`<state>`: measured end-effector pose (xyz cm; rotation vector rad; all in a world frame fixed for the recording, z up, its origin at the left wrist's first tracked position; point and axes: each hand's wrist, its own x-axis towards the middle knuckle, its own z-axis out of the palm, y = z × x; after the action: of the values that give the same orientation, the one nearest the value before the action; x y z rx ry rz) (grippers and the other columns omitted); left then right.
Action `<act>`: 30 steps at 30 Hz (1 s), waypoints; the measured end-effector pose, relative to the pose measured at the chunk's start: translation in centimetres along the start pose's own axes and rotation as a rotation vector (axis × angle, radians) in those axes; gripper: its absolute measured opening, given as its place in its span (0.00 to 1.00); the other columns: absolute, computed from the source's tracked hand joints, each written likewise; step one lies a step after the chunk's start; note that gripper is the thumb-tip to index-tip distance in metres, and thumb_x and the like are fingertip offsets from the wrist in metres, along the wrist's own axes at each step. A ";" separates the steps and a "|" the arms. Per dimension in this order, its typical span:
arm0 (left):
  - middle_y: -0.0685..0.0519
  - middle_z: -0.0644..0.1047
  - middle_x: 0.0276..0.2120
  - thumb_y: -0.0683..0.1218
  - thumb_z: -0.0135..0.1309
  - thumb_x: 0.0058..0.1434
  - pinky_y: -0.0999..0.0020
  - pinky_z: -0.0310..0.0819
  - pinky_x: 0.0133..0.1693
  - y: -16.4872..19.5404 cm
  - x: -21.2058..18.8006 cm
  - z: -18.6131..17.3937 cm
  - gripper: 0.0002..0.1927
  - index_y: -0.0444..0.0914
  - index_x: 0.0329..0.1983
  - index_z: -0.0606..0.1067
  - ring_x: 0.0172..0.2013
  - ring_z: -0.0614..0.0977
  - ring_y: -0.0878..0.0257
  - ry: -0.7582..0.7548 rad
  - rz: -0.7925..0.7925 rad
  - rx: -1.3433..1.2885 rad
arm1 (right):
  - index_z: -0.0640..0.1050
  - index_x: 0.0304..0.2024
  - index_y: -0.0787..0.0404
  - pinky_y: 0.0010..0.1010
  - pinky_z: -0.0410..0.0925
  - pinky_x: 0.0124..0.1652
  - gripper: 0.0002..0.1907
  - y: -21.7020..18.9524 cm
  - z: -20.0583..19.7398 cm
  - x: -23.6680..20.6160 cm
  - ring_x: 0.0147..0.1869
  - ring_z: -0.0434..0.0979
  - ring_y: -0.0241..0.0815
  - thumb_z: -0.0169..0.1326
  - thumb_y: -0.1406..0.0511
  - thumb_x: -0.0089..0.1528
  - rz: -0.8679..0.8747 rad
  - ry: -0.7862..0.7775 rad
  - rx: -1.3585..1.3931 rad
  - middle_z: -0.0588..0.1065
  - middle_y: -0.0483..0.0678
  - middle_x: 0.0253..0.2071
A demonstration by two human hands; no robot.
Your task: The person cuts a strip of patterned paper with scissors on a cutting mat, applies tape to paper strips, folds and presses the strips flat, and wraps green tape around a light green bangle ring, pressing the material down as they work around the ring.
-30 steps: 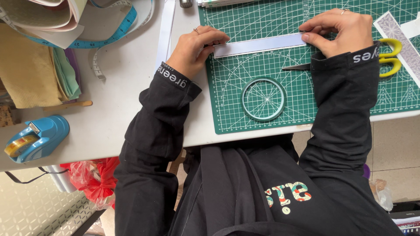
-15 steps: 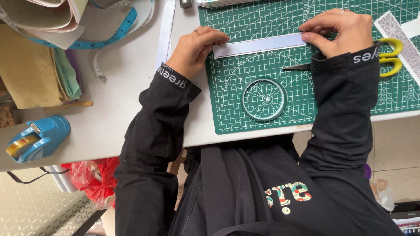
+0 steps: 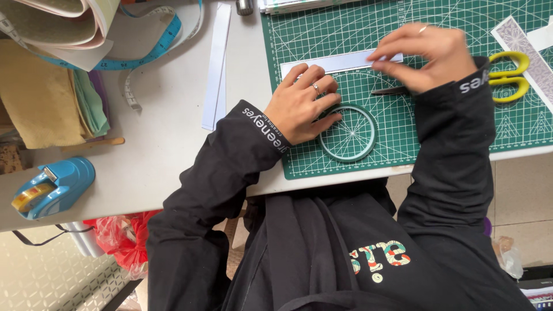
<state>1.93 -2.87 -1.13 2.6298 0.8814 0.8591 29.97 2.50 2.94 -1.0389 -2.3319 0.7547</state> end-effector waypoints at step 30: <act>0.48 0.80 0.41 0.41 0.63 0.67 0.68 0.76 0.39 0.0 -0.4 -0.6 0.18 0.36 0.58 0.74 0.36 0.79 0.62 0.241 -0.112 -0.514 | 0.81 0.47 0.68 0.26 0.72 0.34 0.13 -0.9 0.5 0.8 0.37 0.82 0.38 0.66 0.70 0.60 -0.230 -0.153 0.279 0.80 0.53 0.36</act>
<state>1.31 -3.09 -0.79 2.0486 0.7299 1.2035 28.73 2.47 3.27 -0.6005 -2.3331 1.0600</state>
